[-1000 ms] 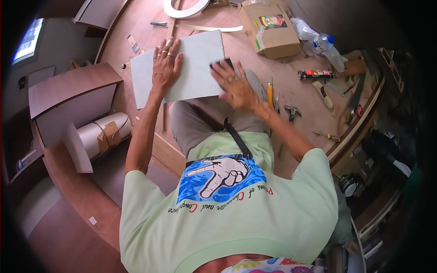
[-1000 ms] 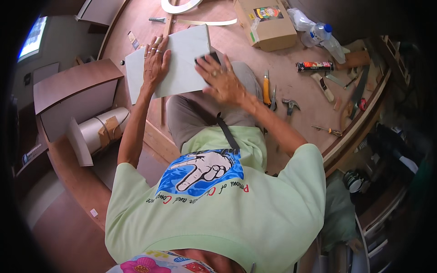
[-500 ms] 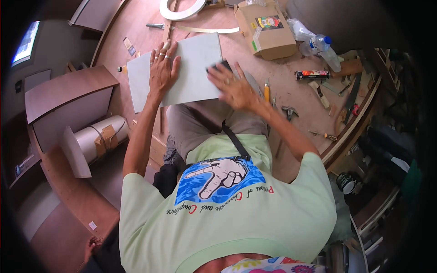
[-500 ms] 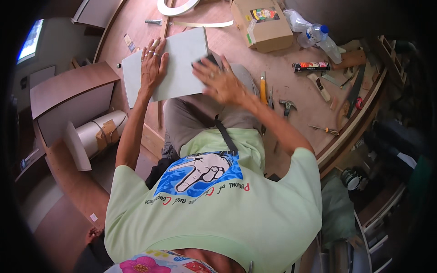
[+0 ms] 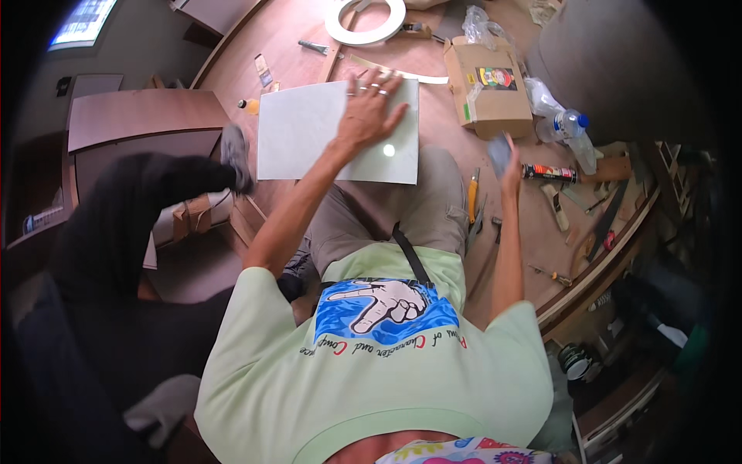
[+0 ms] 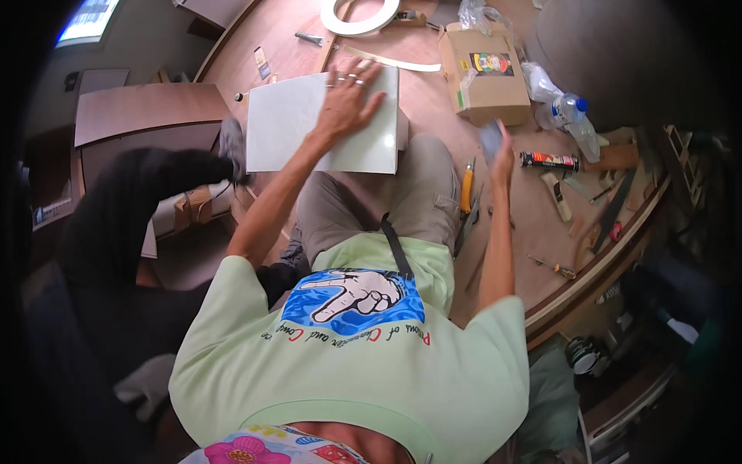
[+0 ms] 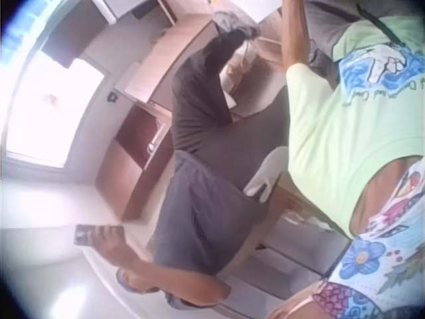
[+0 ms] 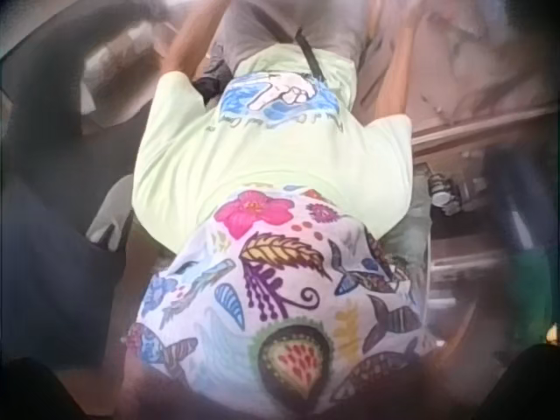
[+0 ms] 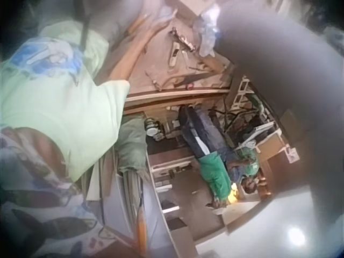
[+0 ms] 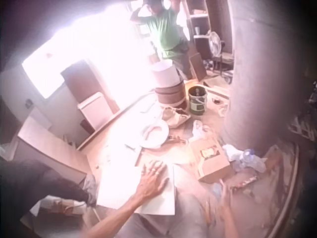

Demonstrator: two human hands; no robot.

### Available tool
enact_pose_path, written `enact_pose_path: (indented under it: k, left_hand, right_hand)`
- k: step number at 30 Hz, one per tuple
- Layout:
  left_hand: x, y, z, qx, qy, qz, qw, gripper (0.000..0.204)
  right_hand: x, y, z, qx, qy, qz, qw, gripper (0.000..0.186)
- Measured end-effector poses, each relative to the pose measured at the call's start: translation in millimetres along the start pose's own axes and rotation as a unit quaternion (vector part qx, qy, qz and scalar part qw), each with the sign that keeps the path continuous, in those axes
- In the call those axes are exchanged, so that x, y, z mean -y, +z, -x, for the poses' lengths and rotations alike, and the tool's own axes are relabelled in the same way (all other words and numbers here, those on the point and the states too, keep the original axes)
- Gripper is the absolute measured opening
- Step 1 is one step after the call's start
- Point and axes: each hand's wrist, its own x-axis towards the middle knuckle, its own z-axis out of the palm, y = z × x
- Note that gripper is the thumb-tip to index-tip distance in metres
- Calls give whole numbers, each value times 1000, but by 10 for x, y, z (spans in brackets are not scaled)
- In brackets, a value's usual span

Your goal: The person trims edges from a white panel using shears, sands the edges with a sanding block, and scrapes the surface with a metal tool.

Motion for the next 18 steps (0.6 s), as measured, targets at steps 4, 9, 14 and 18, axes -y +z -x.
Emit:
enact_pose_path:
  k: [4, 9, 14, 18]
  left_hand:
    - [-271, 72, -50, 6, 32, 16, 999, 57]
    - [-380, 9, 110, 25, 60, 26, 998, 48]
    - [-548, -145, 500, 86, 99, 45, 990, 44]
    - [-633, -227, 764, 104, 119, 51, 986, 44]
  right_hand:
    - [-447, -752, 1183, -203, 118, -47, 971, 64]
    - [-789, -1144, 1808, -303, 254, -120, 911, 66]
    - [-1022, -1311, 1882, -407, 271, -41, 871, 73]
    - [-1304, -1561, 1939, -466, 181, 341, 796, 74]
